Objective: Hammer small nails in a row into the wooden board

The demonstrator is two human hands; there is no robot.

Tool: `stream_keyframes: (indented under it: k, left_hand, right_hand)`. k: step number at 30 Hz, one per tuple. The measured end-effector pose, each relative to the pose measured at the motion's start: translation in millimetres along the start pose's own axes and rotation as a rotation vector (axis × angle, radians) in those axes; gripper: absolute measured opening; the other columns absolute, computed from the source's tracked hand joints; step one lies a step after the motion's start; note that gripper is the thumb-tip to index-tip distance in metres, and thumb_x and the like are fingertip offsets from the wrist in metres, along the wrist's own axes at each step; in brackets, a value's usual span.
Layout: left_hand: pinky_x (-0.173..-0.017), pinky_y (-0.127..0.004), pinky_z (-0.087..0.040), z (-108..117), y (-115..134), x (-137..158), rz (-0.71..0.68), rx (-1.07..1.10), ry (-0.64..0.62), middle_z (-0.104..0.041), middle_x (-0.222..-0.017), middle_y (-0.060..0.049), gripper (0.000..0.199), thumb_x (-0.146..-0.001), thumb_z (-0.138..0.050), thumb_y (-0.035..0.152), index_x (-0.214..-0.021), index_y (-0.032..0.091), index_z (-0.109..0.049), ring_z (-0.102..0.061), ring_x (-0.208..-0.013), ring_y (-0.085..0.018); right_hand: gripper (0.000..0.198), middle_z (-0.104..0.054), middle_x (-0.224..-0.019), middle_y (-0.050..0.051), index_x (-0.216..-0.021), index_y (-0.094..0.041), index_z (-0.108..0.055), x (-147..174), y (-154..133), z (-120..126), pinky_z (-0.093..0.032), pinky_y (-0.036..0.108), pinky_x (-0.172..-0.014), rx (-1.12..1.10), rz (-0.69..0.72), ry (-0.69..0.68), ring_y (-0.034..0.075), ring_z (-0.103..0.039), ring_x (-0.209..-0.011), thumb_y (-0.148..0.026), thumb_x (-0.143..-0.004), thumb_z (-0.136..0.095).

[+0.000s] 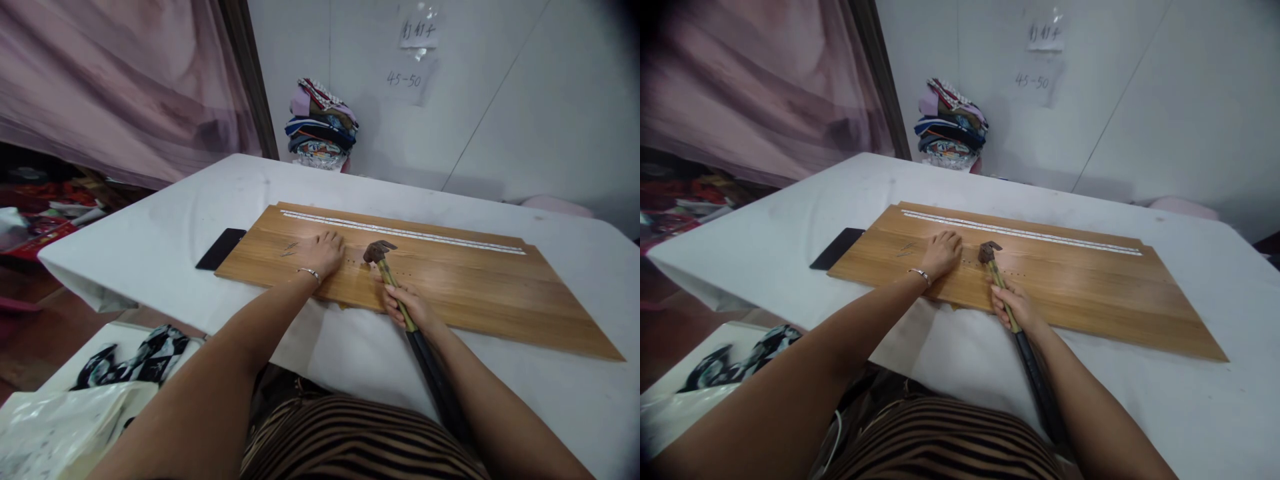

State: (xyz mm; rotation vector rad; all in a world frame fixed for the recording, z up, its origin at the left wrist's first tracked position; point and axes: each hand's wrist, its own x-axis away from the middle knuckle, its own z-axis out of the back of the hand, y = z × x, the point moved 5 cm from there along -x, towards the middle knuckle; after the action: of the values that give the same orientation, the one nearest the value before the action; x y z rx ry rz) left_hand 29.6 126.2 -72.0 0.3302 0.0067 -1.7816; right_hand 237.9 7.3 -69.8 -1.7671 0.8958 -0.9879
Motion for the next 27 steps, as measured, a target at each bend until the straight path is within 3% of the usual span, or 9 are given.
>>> stream_keyframes:
  k: [27]
  left_hand:
    - [-0.108,-0.047,-0.041,1.0,0.9,0.1,-0.003,-0.015,0.001,-0.066,-0.138,-0.012,0.029,-0.106,-0.040,0.031,-0.116,0.023,-0.066,-0.053,-0.133,-0.028]
  right_hand:
    - [0.053,-0.047,-0.059,-0.012,-0.117,-0.022,-0.058,1.4,0.6,0.3,-0.028,0.018,-0.028,0.013,-0.003,0.007,0.006,-0.034,-0.034,-0.051,-0.077,-0.077]
